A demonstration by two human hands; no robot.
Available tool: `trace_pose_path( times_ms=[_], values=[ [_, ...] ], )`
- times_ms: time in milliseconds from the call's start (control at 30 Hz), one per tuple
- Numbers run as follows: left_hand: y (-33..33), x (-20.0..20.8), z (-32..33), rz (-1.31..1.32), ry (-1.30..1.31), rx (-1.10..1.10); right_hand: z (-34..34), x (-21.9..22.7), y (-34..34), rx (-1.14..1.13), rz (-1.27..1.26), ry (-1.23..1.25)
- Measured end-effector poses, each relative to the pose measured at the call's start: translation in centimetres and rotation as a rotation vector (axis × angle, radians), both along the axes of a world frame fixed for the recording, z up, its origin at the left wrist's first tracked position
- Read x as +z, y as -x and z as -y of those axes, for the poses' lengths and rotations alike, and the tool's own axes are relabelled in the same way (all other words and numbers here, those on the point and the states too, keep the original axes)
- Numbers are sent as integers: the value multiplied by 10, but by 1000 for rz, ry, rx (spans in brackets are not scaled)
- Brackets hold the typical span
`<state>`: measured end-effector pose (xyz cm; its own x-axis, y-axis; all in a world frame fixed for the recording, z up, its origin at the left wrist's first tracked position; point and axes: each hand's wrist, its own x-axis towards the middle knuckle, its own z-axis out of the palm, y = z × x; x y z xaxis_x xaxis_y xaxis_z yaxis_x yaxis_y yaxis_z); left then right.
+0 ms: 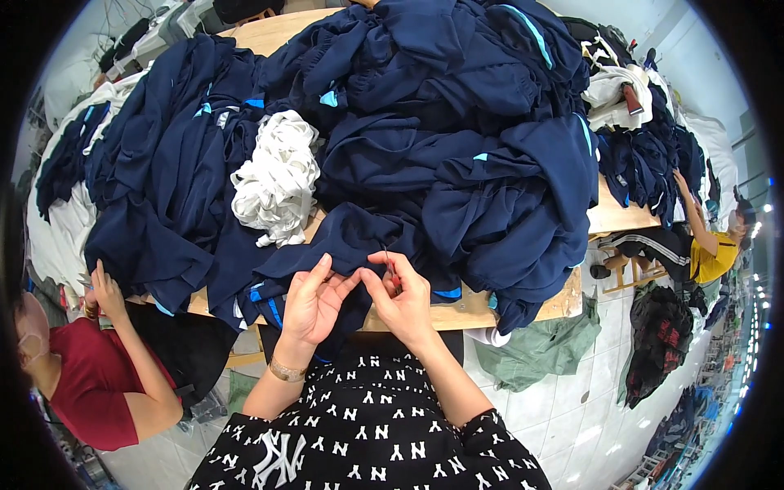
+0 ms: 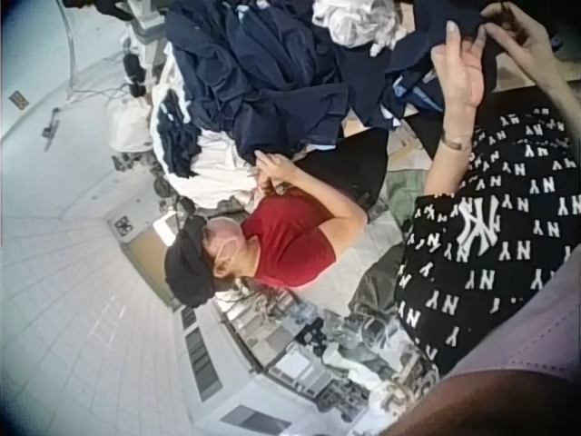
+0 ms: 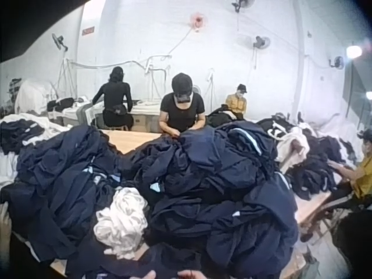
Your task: Trimming loose threads from blue clothing garments using a small handheld thread clipper in a factory setting.
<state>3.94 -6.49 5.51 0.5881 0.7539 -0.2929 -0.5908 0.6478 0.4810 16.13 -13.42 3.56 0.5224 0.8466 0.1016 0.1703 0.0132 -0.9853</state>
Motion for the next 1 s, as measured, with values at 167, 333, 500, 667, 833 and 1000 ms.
trace_pose_path(
  times_ms=[167,333,500,667,833,1000],
  values=[
    [-1,-10,8,-86,-153,25,-16,10,10,-34,102,-51],
    [-2,-7,4,-109,-108,65,-12,0,11,-87,198,-239],
    [1,-12,-2,-25,-122,64,0,-8,5,-81,53,-280],
    [3,-10,-4,20,-68,54,-1,5,-4,86,120,-25],
    [2,-6,-4,-50,-55,69,-1,-3,-12,137,427,-10],
    [3,-4,-6,-24,-69,69,-2,-6,-15,72,500,-8]
  ],
)
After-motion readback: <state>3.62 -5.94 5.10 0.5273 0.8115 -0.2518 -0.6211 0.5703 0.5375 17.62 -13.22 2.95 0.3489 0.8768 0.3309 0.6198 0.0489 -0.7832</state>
